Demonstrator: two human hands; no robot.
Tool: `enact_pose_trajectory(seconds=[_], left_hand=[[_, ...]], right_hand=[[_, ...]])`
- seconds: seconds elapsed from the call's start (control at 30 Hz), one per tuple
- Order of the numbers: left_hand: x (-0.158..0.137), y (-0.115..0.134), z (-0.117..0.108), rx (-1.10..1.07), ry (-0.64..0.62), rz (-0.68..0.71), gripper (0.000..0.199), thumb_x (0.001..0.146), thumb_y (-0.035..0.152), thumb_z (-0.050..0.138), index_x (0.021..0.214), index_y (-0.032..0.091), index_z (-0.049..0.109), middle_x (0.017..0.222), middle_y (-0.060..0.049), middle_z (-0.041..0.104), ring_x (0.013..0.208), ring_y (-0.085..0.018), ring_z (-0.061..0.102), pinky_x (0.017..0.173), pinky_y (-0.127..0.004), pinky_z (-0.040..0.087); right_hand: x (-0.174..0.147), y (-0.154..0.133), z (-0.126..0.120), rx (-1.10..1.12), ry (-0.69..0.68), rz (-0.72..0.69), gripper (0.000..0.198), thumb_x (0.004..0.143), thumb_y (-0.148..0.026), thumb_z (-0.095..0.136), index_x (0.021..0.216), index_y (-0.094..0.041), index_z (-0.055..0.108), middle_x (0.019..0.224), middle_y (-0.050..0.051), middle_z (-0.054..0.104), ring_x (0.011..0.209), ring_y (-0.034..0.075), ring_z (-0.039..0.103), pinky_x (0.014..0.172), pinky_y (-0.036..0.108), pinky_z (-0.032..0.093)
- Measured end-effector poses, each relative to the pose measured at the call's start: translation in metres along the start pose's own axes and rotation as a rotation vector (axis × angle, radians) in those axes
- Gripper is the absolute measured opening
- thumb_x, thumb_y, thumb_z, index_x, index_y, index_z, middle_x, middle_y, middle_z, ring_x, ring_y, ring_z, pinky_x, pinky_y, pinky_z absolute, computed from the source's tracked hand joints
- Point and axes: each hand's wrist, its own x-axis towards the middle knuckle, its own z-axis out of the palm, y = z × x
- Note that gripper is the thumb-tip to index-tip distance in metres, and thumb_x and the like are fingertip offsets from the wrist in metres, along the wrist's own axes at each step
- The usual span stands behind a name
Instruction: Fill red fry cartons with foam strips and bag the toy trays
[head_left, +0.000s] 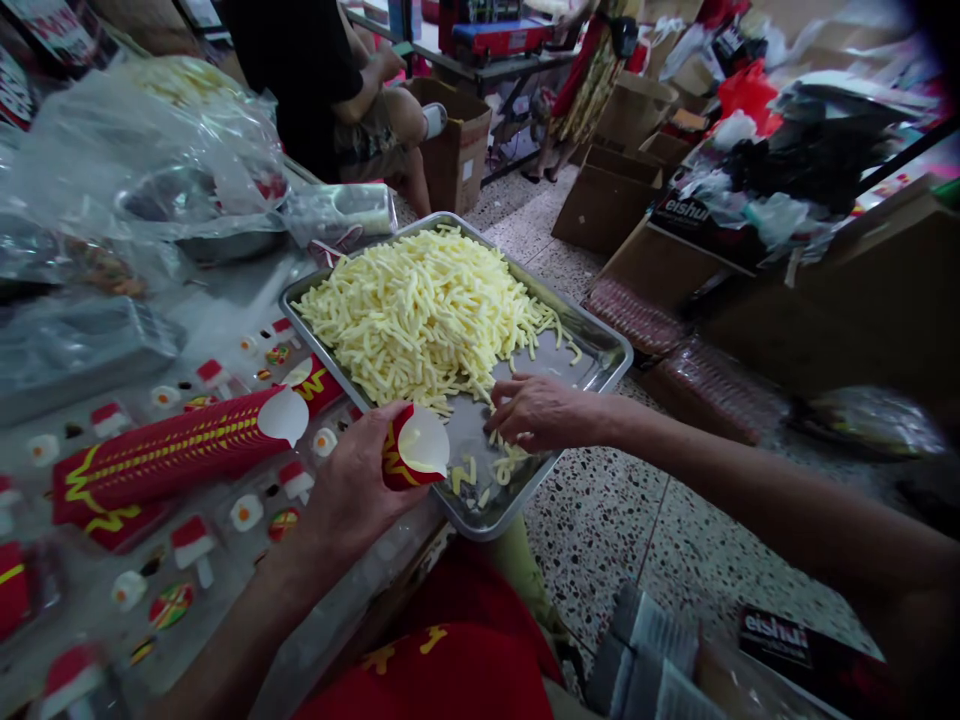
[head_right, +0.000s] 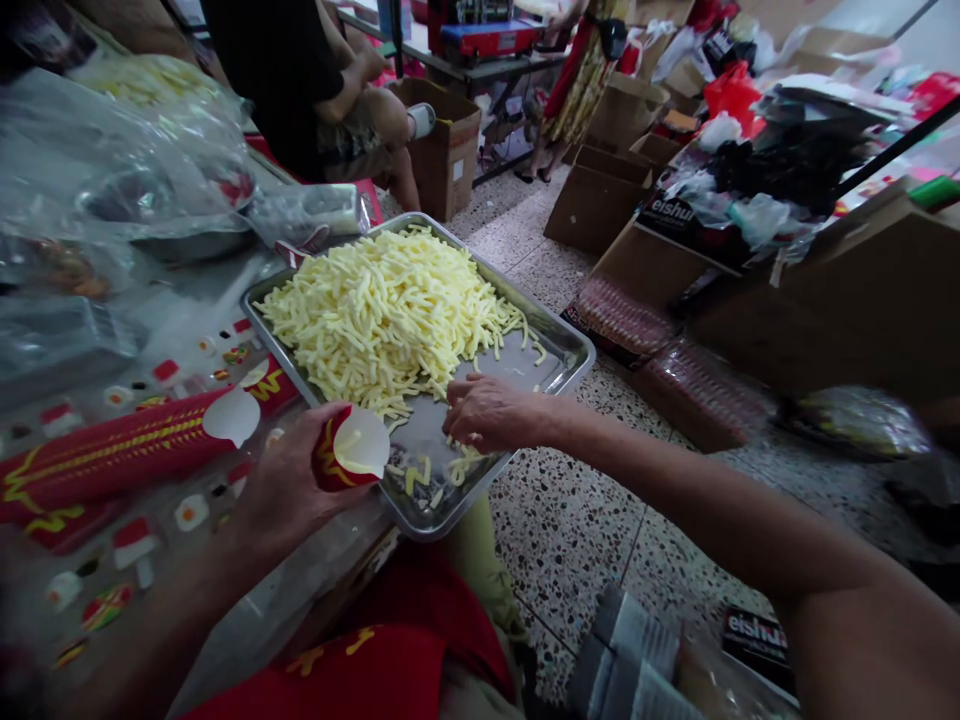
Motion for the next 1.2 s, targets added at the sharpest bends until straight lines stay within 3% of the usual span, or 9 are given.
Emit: enact_pose_trajectory(seconds=[0.13, 0.3, 0.43, 0.57, 0.77, 0.93, 1.07, 1.13, 1.2], left_hand=[[0.003, 0.006, 0.008, -0.026, -0.033, -0.007, 0.072, 0.073, 0.039, 0.078, 0.135, 0.023, 0.046, 0.133, -0.009, 0.062, 0.118, -0.028, 0.062, 0.103, -0.042, 0.050], [0.015, 0.021, 0.017, 0.032, -0.117, -0.009, 0.069, 0.074, 0.033, 0.077, 0.134, 0.024, 0.046, 0.129, -0.007, 0.064, 0.116, -0.026, 0.063, 0.099, -0.039, 0.052], [0.032, 0.033, 0.027, 0.173, -0.203, 0.024, 0.059, 0.073, 0.031, 0.077, 0.125, 0.023, 0.051, 0.121, -0.007, 0.066, 0.106, -0.028, 0.066, 0.088, -0.038, 0.054], [0.049, 0.043, 0.040, 0.241, -0.237, -0.024, 0.064, 0.069, 0.032, 0.081, 0.125, 0.022, 0.051, 0.118, -0.009, 0.067, 0.104, -0.030, 0.067, 0.084, -0.040, 0.054], [0.042, 0.046, 0.055, 0.012, -0.114, -0.055, 0.059, 0.070, 0.026, 0.078, 0.122, 0.022, 0.051, 0.114, -0.007, 0.067, 0.105, -0.027, 0.066, 0.090, -0.040, 0.054], [0.020, 0.040, 0.064, -0.083, 0.069, -0.038, 0.050, 0.073, 0.015, 0.071, 0.119, 0.021, 0.051, 0.113, -0.008, 0.066, 0.106, -0.025, 0.065, 0.094, -0.039, 0.052], [0.005, 0.038, 0.058, -0.060, 0.130, 0.037, 0.056, 0.073, 0.011, 0.070, 0.124, 0.022, 0.049, 0.114, -0.008, 0.065, 0.106, -0.025, 0.064, 0.093, -0.038, 0.053], [-0.002, 0.036, 0.054, -0.047, 0.152, 0.063, 0.057, 0.074, 0.012, 0.070, 0.126, 0.022, 0.048, 0.116, -0.008, 0.064, 0.106, -0.025, 0.064, 0.092, -0.038, 0.053], [-0.009, 0.031, 0.052, -0.054, 0.175, 0.073, 0.058, 0.076, 0.016, 0.070, 0.128, 0.022, 0.046, 0.116, -0.009, 0.064, 0.105, -0.025, 0.065, 0.091, -0.037, 0.054]], right_hand=[[0.002, 0.009, 0.020, -0.085, 0.047, -0.073, 0.020, 0.090, -0.013, 0.058, 0.072, -0.022, 0.062, 0.085, 0.002, 0.069, 0.094, 0.019, 0.052, 0.086, 0.032, 0.039], [-0.006, 0.026, 0.044, 0.017, 0.207, 0.033, 0.014, 0.077, -0.007, 0.062, 0.070, -0.020, 0.062, 0.076, 0.002, 0.064, 0.078, 0.016, 0.052, 0.071, 0.029, 0.039], [-0.011, 0.024, 0.035, 0.198, 0.535, 0.212, 0.011, 0.073, -0.009, 0.064, 0.074, -0.020, 0.066, 0.074, 0.001, 0.064, 0.071, 0.014, 0.054, 0.066, 0.027, 0.039], [-0.003, 0.003, 0.022, 0.190, 0.699, 0.200, 0.009, 0.074, -0.012, 0.065, 0.073, -0.021, 0.066, 0.074, 0.000, 0.065, 0.073, 0.015, 0.054, 0.070, 0.029, 0.042], [0.021, -0.031, 0.040, 0.302, 0.829, 0.330, 0.004, 0.080, -0.017, 0.069, 0.079, -0.021, 0.071, 0.078, 0.002, 0.068, 0.075, 0.016, 0.059, 0.070, 0.028, 0.044], [0.032, -0.069, 0.058, 0.420, 0.835, 0.464, 0.022, 0.087, -0.005, 0.058, 0.089, -0.021, 0.074, 0.092, 0.003, 0.072, 0.082, 0.015, 0.065, 0.074, 0.027, 0.047], [0.039, -0.099, 0.064, 0.601, 1.061, 0.500, 0.016, 0.083, -0.006, 0.063, 0.086, -0.022, 0.063, 0.083, -0.002, 0.068, 0.073, 0.013, 0.062, 0.069, 0.025, 0.048], [0.043, -0.110, 0.066, 0.562, 1.197, 0.512, 0.017, 0.084, -0.010, 0.066, 0.084, -0.022, 0.055, 0.080, -0.002, 0.065, 0.072, 0.014, 0.060, 0.067, 0.026, 0.047], [0.046, -0.119, 0.067, 0.466, 1.248, 0.480, 0.015, 0.088, -0.011, 0.063, 0.087, -0.023, 0.053, 0.089, 0.001, 0.065, 0.082, 0.016, 0.061, 0.073, 0.028, 0.048]])
